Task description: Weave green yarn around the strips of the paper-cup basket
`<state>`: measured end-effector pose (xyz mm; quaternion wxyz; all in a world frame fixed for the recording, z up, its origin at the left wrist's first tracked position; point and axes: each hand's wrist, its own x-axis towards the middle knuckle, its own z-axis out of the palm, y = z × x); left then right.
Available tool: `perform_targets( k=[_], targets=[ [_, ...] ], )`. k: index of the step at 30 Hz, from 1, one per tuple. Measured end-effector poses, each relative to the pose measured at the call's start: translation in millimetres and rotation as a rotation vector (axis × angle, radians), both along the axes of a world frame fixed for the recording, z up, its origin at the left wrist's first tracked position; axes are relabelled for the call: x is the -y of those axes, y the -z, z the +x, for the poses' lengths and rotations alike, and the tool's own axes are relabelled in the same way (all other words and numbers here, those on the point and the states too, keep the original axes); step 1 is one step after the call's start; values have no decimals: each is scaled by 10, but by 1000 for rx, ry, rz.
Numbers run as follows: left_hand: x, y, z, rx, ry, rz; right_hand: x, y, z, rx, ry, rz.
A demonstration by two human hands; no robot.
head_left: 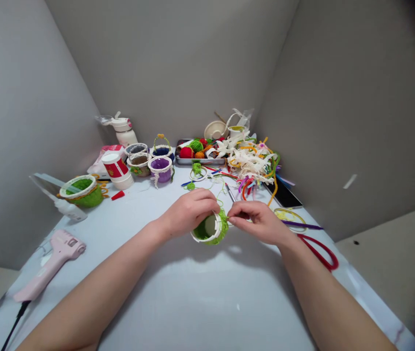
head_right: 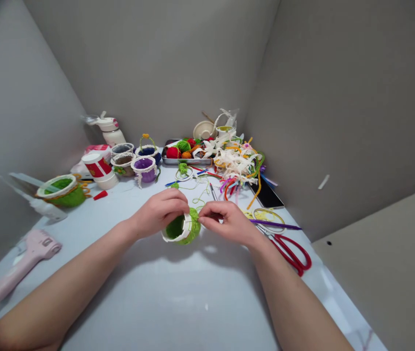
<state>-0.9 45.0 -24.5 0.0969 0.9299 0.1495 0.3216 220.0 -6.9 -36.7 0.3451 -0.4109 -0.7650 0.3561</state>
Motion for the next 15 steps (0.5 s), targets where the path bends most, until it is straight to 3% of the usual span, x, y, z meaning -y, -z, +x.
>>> perform_targets(
  k=[5, 9, 15],
  targets=[
    [14, -27, -3, -169, -3, -159, -67, 76, -3, 37, 96, -67],
    [72, -94, 21, -307, -50, -245, -107, 132, -22, 96, 75, -124],
    [112, -109, 39, -357, -112, -238, -86, 141, -29, 137, 26, -133]
  ],
)
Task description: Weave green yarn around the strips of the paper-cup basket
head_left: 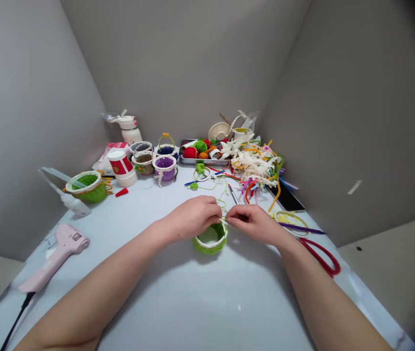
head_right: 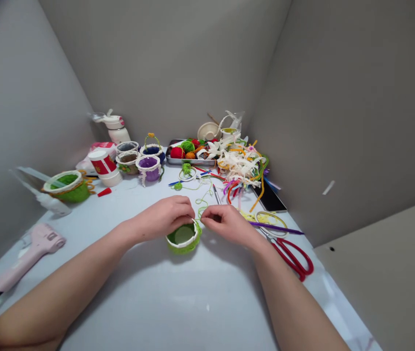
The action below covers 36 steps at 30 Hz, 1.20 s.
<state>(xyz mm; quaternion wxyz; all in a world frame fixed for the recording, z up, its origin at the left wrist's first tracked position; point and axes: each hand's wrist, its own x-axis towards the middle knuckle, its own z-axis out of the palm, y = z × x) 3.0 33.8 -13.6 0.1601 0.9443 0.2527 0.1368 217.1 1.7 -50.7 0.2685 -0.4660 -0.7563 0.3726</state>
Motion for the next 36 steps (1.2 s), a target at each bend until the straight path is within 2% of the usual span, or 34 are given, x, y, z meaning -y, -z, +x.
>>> perform_targets(
  k=[10, 19, 22, 27, 30, 36],
  targets=[
    [67, 77, 48, -46, -191, 36, 152, -223, -35, 150, -45, 102],
    [99, 56, 65, -74, -284, 22, 82, -397, -225, 242, 99, 43],
    [105, 47, 74, -84, -298, 7, 100, -436, -303, 350, 112, 116],
    [93, 53, 76, -77, -311, 4, 178, -488, -453, 673, 161, 263],
    [76, 66, 60, -68, -312, -6, 200, -523, -518, 806, 120, 304],
    [64, 41, 39, -65, -316, -66, 167, -577, -506, 943, -98, 395]
  ],
)
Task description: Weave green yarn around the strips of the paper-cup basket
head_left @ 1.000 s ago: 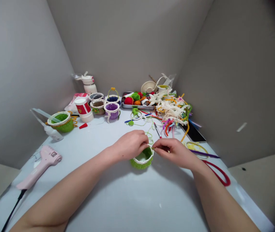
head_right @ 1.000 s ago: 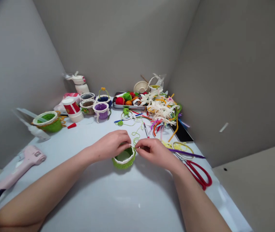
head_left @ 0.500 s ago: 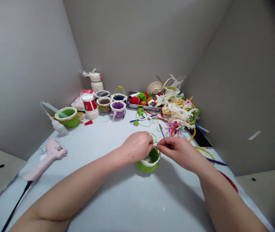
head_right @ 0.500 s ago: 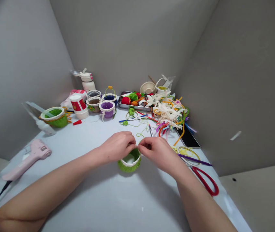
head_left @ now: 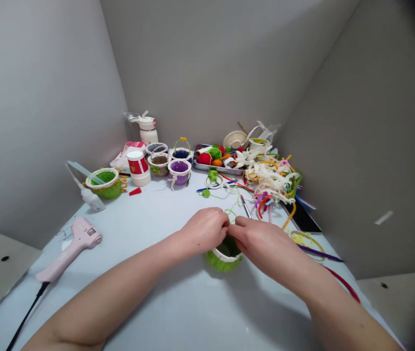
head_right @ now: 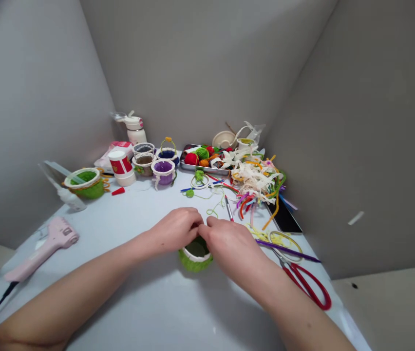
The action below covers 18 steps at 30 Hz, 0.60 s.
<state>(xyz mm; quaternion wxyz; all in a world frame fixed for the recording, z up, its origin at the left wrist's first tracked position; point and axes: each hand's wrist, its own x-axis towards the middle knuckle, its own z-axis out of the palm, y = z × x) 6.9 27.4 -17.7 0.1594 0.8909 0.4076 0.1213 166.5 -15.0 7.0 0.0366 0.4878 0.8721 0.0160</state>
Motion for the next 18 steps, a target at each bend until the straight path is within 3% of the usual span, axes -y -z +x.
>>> perform_targets(
  k=[8, 18],
  targets=[
    [-11, -15, 8, 44, -17, -62, 65, -50, 160, -51, -102, -29],
    [0, -1, 18, 29, -5, -42, 95, 116, 561, -494, -125, -193]
  ],
)
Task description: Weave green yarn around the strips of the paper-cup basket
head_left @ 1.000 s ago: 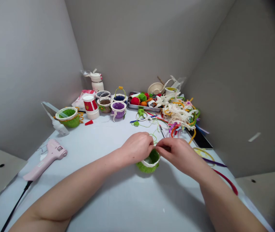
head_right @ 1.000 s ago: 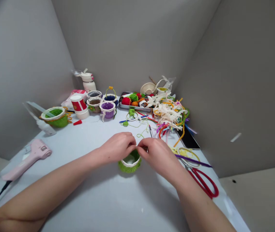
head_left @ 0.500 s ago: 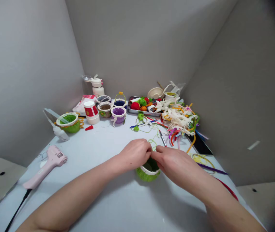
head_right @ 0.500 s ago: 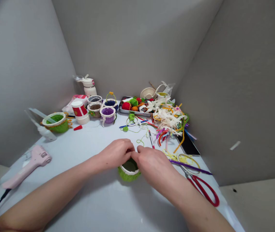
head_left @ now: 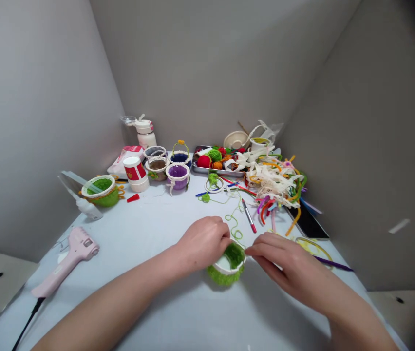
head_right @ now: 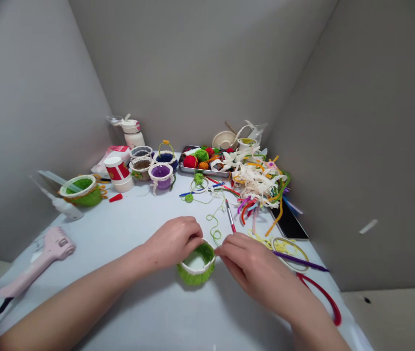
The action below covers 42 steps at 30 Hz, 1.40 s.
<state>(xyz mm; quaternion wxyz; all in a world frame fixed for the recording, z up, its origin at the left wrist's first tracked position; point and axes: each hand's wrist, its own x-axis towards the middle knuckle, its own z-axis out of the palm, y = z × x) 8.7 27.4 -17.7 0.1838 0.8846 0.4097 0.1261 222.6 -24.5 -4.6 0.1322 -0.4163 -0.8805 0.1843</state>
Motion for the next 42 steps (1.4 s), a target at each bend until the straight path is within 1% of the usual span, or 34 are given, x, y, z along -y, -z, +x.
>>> perform_targets(
  k=[5, 9, 13, 17, 20, 22, 26, 30, 32, 34, 36, 38, 42],
  targets=[
    [26, -14, 17, -32, -5, -11, -111, 64, 68, -160, 53, -140],
    [42, -9, 18, -37, -6, -8, -252, 206, 134, -291, 144, -298],
    [50, 2, 15, -43, 7, 9, -337, 329, 120, -418, 175, -433],
    [50, -11, 7, -57, 7, 22, -363, 401, 73, -462, 173, -513],
    [48, -22, 2, -71, 6, 24, -372, 436, 66, -433, 146, -565],
    [45, -20, 2, -78, 11, 24, -377, 458, 72, -398, 160, -573],
    [50, -10, -1, -89, 5, 23, -384, 504, 86, -378, 232, -572],
    [63, -47, -13, -30, -8, -6, -384, 528, 81, -372, 189, -570],
    [49, -80, -7, 31, 16, -29, -381, 529, 71, -368, 157, -559],
    [14, -106, 18, 62, 67, -41, -378, 528, 63, -365, 140, -554],
    [-33, -112, 60, 35, 132, -35, -375, 530, 58, -365, 131, -556],
    [-72, -96, 102, -32, 175, -29, -374, 535, 59, -373, 129, -558],
    [-90, -43, 134, -114, 150, 19, -372, 543, 66, -383, 129, -559]
  ],
)
